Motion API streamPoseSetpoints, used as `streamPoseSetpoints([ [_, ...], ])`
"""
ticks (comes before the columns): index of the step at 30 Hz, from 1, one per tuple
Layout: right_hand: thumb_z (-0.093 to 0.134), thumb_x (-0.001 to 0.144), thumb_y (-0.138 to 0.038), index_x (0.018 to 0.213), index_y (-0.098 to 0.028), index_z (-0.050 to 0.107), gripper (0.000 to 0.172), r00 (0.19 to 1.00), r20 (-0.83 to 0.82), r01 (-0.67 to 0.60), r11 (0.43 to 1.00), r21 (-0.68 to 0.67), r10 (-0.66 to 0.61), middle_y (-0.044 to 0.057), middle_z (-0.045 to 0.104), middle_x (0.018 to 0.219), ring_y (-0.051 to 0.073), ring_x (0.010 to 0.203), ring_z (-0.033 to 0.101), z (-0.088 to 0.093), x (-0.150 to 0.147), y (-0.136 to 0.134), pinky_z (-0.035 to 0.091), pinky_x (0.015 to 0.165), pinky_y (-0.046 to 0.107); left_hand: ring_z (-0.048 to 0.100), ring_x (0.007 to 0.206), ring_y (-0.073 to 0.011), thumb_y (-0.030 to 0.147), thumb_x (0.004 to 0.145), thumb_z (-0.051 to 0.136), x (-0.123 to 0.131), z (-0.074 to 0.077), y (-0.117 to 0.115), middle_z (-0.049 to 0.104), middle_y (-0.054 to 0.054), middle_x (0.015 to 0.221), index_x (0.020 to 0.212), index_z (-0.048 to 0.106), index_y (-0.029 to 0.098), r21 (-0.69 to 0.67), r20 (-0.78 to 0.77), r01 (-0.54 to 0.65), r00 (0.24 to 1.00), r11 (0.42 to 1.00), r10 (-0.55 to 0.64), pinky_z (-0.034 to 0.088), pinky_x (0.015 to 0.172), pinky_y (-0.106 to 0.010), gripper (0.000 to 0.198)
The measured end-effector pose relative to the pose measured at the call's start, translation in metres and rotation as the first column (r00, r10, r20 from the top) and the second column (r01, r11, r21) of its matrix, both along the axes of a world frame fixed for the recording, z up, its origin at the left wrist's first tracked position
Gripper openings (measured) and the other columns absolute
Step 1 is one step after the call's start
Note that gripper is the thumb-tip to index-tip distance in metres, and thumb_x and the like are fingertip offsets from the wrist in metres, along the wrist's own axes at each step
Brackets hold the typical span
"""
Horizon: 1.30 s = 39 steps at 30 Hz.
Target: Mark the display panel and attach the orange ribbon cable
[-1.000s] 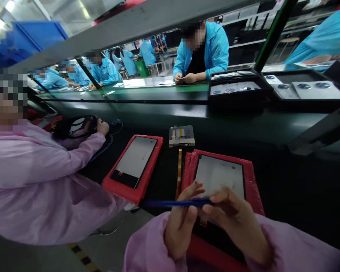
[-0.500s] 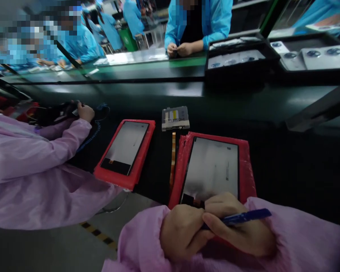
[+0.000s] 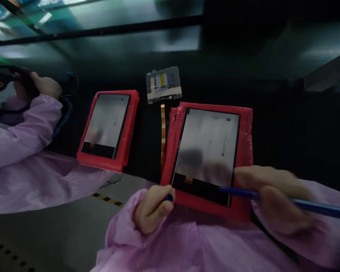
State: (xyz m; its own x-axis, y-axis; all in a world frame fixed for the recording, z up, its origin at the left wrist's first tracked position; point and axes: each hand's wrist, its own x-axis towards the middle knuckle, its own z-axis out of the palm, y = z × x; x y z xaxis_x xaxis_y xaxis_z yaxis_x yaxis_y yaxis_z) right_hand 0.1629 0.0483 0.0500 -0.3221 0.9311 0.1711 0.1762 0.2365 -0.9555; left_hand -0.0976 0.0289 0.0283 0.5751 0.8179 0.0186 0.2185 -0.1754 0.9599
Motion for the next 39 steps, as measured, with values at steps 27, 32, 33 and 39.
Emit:
streamPoseSetpoints([
  [27,0.046,0.091,-0.017,0.064,-0.020,0.039,0.028,0.923,0.382,-0.068,0.996,0.064,0.039,-0.004,0.045,0.055,0.007,0.047,0.040,-0.037,-0.033,-0.004,0.029,0.048,0.024,0.040,0.048,-0.0115,0.040,0.098,0.035,0.024,-0.035,0.000,0.045,0.003,0.055,0.072,0.046,0.019,0.492,-0.052,-0.042,0.996,0.870,0.078,0.026,0.050,-0.028,0.035],
  [32,0.045,0.091,-0.015,0.065,-0.021,0.037,0.028,0.922,0.385,-0.083,0.991,0.108,0.035,-0.005,0.040,0.056,0.007,0.048,0.037,-0.036,-0.035,-0.002,0.028,0.048,0.024,0.040,0.048,-0.0119,0.038,0.098,0.034,0.024,-0.034,0.000,0.045,0.003,0.055,0.073,0.046,0.019,0.501,-0.061,-0.033,0.995,0.865,0.073,0.026,0.049,-0.029,0.034],
  [33,0.045,0.091,-0.014,0.065,-0.021,0.036,0.028,0.922,0.385,-0.089,0.989,0.120,0.036,-0.005,0.039,0.056,0.007,0.048,0.036,-0.036,-0.035,-0.001,0.027,0.048,0.024,0.040,0.048,-0.0120,0.039,0.098,0.034,0.024,-0.034,0.000,0.045,0.003,0.055,0.073,0.046,0.019,0.500,-0.066,-0.030,0.995,0.865,0.072,0.027,0.049,-0.028,0.034],
  [39,0.050,0.089,-0.017,0.066,-0.020,0.040,0.025,0.984,0.179,-0.005,0.994,-0.105,0.024,-0.005,0.044,0.056,0.007,0.047,0.039,-0.037,-0.032,-0.005,0.028,0.046,0.023,0.040,0.048,-0.0119,0.039,0.098,0.035,0.024,-0.034,-0.001,0.046,0.003,0.055,0.074,0.046,0.019,0.504,-0.059,-0.048,0.994,0.862,0.090,0.027,0.049,-0.028,0.034],
])
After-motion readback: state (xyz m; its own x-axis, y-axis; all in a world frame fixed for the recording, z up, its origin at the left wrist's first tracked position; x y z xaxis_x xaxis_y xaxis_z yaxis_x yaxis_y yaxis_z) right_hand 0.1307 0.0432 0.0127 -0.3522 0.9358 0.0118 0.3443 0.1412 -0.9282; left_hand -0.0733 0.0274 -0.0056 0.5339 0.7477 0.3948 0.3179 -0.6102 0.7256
